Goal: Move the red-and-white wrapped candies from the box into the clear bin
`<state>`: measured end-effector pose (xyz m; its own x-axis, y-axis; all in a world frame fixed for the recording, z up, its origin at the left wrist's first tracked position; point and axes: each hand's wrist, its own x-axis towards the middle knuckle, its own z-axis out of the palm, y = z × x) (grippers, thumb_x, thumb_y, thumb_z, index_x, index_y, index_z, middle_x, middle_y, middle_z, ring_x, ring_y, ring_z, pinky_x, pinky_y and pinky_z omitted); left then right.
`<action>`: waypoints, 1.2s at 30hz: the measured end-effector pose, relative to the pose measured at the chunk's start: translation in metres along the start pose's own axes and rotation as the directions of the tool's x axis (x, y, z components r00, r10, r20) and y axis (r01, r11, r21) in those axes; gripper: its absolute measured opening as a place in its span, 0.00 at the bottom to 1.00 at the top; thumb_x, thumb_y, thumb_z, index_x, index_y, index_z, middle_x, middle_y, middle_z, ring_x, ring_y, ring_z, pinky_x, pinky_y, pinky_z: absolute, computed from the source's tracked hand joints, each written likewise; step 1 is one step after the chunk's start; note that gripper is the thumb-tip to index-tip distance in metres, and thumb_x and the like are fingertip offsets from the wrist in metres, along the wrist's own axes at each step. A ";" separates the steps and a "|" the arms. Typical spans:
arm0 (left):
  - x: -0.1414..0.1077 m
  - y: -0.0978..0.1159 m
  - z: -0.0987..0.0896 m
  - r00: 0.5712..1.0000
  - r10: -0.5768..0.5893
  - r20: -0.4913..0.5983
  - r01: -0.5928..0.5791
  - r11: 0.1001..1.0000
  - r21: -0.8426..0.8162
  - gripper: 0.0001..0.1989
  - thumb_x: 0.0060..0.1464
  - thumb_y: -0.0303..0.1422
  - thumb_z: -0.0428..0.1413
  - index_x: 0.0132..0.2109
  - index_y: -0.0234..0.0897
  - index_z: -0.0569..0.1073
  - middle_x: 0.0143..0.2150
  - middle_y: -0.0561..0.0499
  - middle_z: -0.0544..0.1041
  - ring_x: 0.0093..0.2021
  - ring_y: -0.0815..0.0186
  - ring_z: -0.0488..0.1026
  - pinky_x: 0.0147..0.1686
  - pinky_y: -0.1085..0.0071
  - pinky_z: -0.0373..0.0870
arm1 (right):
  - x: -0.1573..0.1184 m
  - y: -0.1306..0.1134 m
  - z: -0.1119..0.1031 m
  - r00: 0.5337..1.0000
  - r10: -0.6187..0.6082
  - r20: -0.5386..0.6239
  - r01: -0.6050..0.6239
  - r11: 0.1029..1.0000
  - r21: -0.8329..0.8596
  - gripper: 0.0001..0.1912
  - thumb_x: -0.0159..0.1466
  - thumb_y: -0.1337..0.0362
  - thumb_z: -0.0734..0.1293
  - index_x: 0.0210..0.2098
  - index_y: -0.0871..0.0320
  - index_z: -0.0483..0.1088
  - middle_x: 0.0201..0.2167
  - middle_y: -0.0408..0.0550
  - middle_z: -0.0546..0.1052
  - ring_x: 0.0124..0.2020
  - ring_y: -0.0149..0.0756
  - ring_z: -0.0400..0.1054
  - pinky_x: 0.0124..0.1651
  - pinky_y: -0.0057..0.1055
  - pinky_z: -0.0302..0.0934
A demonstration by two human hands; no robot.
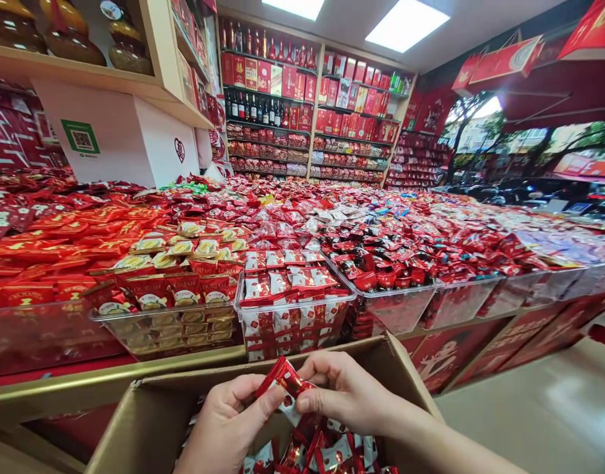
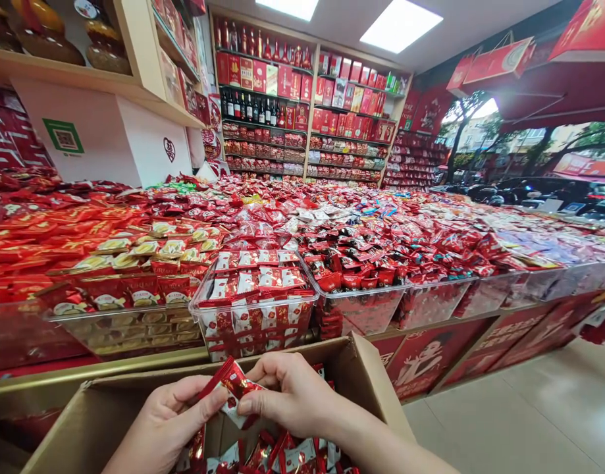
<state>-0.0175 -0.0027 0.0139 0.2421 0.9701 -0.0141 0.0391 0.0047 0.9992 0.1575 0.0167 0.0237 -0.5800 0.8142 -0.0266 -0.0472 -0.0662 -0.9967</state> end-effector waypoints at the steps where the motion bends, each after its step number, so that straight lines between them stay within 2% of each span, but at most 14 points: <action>1: 0.000 0.001 0.000 1.000 0.002 0.001 -0.002 1.000 -0.007 0.11 0.46 0.38 0.55 0.35 0.39 0.77 0.29 0.52 0.77 0.31 0.63 0.68 0.32 0.73 0.64 | 0.000 0.000 0.001 1.000 -0.005 -0.009 0.005 1.000 0.007 0.15 0.45 0.61 0.70 0.26 0.64 0.64 0.21 0.42 0.70 0.20 0.22 0.60 0.22 0.19 0.52; 8: 0.000 0.005 0.002 0.999 -0.048 -0.021 0.049 0.998 0.038 0.16 0.46 0.42 0.52 0.33 0.34 0.76 0.24 0.51 0.74 0.23 0.68 0.65 0.22 0.76 0.62 | 0.002 0.004 -0.003 1.000 0.005 0.003 -0.004 0.998 -0.068 0.15 0.47 0.57 0.68 0.27 0.62 0.64 0.21 0.42 0.70 0.21 0.24 0.61 0.22 0.21 0.53; 10: 0.002 0.003 -0.001 0.994 -0.104 0.045 0.086 0.951 0.297 0.18 0.52 0.41 0.46 0.36 0.33 0.74 0.28 0.49 0.75 0.26 0.67 0.69 0.22 0.76 0.64 | 0.001 0.007 -0.010 0.996 0.081 0.036 -0.071 0.975 -0.210 0.15 0.50 0.57 0.67 0.29 0.62 0.64 0.22 0.43 0.70 0.21 0.25 0.62 0.24 0.22 0.54; 11: 0.004 0.000 -0.005 0.986 -0.150 0.077 0.096 0.873 0.479 0.19 0.54 0.41 0.42 0.39 0.33 0.73 0.30 0.49 0.76 0.28 0.66 0.71 0.24 0.75 0.65 | 0.001 0.008 -0.014 0.992 0.121 0.040 -0.101 0.937 -0.333 0.13 0.51 0.58 0.66 0.30 0.62 0.65 0.23 0.43 0.71 0.22 0.26 0.62 0.24 0.22 0.55; 12: 0.006 -0.005 -0.009 0.979 -0.185 0.085 0.073 0.707 0.703 0.20 0.56 0.39 0.37 0.41 0.36 0.72 0.32 0.50 0.76 0.30 0.66 0.72 0.26 0.74 0.66 | 0.001 0.010 -0.018 0.987 0.155 0.036 -0.119 0.868 -0.482 0.12 0.52 0.59 0.65 0.31 0.62 0.66 0.25 0.44 0.71 0.24 0.27 0.63 0.25 0.22 0.54; 13: 0.008 -0.011 -0.014 0.976 -0.210 0.057 0.086 0.615 0.784 0.18 0.56 0.37 0.40 0.41 0.36 0.71 0.33 0.49 0.76 0.33 0.64 0.72 0.30 0.72 0.66 | 0.000 0.012 -0.022 0.983 0.183 0.029 -0.123 0.763 -0.634 0.10 0.52 0.61 0.65 0.31 0.61 0.67 0.25 0.45 0.72 0.25 0.28 0.63 0.26 0.23 0.54; 16: 0.010 -0.039 -0.026 0.943 -0.333 -0.017 0.156 0.397 0.904 0.09 0.50 0.32 0.51 0.34 0.32 0.73 0.36 0.43 0.75 0.40 0.57 0.69 0.40 0.61 0.62 | 0.000 0.019 -0.026 0.951 0.306 0.040 -0.082 0.376 -0.923 0.08 0.52 0.63 0.64 0.29 0.61 0.69 0.25 0.47 0.73 0.26 0.31 0.64 0.26 0.24 0.52; 18: 0.009 -0.056 -0.028 0.906 -0.420 -0.053 0.181 0.270 0.946 0.07 0.50 0.31 0.52 0.34 0.31 0.71 0.37 0.45 0.73 0.40 0.60 0.69 0.41 0.59 0.63 | 0.000 0.023 -0.024 0.901 0.430 0.055 -0.037 0.201 -0.979 0.09 0.52 0.62 0.64 0.29 0.62 0.70 0.25 0.50 0.73 0.27 0.34 0.66 0.25 0.25 0.52; 21: 0.010 -0.070 -0.025 0.873 -0.476 -0.102 0.191 0.141 0.971 0.10 0.53 0.33 0.50 0.41 0.33 0.68 0.42 0.48 0.71 0.41 0.63 0.68 0.40 0.60 0.65 | -0.001 0.028 -0.019 0.849 0.528 0.037 0.013 0.048 -0.999 0.09 0.51 0.65 0.64 0.31 0.63 0.70 0.29 0.54 0.74 0.30 0.39 0.67 0.25 0.27 0.53; 25: 0.013 -0.075 -0.018 0.860 -0.481 -0.173 0.215 0.034 0.976 0.12 0.53 0.33 0.50 0.45 0.34 0.66 0.45 0.47 0.68 0.42 0.62 0.68 0.40 0.59 0.66 | -0.001 0.033 -0.020 0.848 0.529 -0.034 -0.009 -0.049 -0.999 0.12 0.51 0.70 0.62 0.35 0.64 0.70 0.32 0.57 0.74 0.34 0.41 0.68 0.27 0.27 0.54; 27: 0.014 -0.077 -0.016 0.861 -0.471 -0.194 0.227 0.014 0.974 0.13 0.53 0.33 0.50 0.46 0.34 0.65 0.46 0.46 0.68 0.43 0.61 0.67 0.41 0.58 0.65 | -0.001 0.033 -0.021 0.854 0.517 -0.048 -0.024 -0.053 -0.998 0.13 0.52 0.67 0.62 0.36 0.64 0.70 0.33 0.58 0.73 0.34 0.42 0.68 0.27 0.27 0.54; 30: 0.018 -0.079 -0.019 0.859 -0.476 -0.186 0.235 0.043 0.971 0.12 0.53 0.33 0.50 0.45 0.33 0.66 0.46 0.46 0.68 0.43 0.61 0.67 0.41 0.58 0.65 | -0.001 0.031 -0.021 0.861 0.505 -0.054 -0.036 -0.045 -0.998 0.15 0.52 0.62 0.62 0.37 0.63 0.70 0.33 0.57 0.74 0.33 0.41 0.68 0.26 0.27 0.54; 33: 0.023 -0.076 -0.028 0.859 -0.490 -0.153 0.248 0.137 0.959 0.11 0.53 0.33 0.50 0.43 0.33 0.67 0.43 0.48 0.69 0.40 0.63 0.68 0.38 0.61 0.67 | 0.000 0.030 -0.022 0.878 0.478 -0.033 -0.037 -0.002 -0.999 0.16 0.53 0.59 0.61 0.36 0.62 0.70 0.32 0.55 0.74 0.33 0.40 0.68 0.26 0.27 0.54; 36: 0.025 -0.064 -0.033 0.893 -0.442 -0.082 0.235 0.303 0.924 0.08 0.51 0.31 0.52 0.40 0.33 0.68 0.37 0.50 0.71 0.37 0.65 0.69 0.36 0.64 0.67 | 0.002 0.031 -0.024 0.908 0.419 0.007 -0.046 0.117 -0.992 0.17 0.53 0.57 0.61 0.37 0.61 0.69 0.32 0.53 0.73 0.33 0.40 0.67 0.27 0.27 0.55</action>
<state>-0.0461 0.0295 -0.0493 0.1198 0.8843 -0.4513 0.9640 0.0050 0.2657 0.1751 0.0300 -0.0091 -0.5524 0.7074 -0.4410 0.8279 0.5271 -0.1916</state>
